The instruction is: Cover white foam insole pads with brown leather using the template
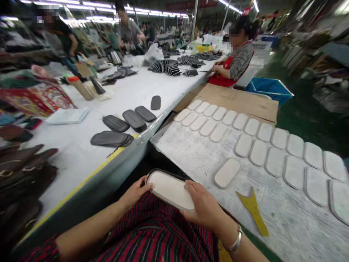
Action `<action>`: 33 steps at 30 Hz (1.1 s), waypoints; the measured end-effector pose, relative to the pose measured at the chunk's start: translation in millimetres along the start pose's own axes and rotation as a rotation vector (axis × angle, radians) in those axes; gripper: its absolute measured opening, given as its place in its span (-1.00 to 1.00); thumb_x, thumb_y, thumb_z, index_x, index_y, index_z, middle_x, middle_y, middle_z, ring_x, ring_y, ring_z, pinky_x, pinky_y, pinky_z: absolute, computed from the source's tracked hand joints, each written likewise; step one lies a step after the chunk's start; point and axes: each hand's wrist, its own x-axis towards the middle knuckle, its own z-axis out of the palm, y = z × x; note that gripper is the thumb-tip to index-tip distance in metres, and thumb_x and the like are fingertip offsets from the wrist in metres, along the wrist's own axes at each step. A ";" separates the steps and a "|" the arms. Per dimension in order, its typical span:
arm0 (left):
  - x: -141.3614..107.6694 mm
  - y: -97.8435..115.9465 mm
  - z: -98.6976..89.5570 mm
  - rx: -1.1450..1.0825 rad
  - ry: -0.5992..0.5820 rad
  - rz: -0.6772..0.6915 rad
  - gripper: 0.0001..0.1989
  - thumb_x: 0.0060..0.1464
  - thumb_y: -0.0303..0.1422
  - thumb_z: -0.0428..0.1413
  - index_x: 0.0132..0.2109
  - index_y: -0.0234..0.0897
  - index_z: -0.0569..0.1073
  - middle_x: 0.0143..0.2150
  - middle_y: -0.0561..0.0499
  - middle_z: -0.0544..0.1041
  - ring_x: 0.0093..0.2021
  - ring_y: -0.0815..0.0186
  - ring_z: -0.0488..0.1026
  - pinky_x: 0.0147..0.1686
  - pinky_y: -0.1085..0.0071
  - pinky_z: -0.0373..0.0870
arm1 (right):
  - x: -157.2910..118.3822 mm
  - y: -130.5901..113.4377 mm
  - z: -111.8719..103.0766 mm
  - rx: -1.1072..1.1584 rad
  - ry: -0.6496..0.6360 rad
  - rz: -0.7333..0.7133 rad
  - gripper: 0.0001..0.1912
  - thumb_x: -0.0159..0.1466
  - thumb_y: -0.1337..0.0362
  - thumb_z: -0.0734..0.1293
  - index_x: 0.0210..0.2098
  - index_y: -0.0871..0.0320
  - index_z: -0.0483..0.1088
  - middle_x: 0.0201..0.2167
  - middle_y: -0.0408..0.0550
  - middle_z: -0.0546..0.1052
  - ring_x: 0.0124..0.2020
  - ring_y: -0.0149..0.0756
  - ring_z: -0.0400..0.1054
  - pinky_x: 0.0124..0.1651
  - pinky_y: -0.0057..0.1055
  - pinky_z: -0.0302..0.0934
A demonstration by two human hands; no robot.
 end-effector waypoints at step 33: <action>-18.1 23.6 56.3 1.278 -0.406 0.924 -0.20 -0.10 -0.05 0.12 0.22 -0.31 0.06 0.04 -0.17 0.34 0.02 0.10 0.24 0.01 0.17 0.19 | -7.1 -2.7 -9.7 0.806 0.119 0.175 -0.20 0.05 0.04 0.35 0.19 0.08 -0.02 0.23 0.11 0.02 0.18 -0.04 0.01 0.15 -0.05 -0.05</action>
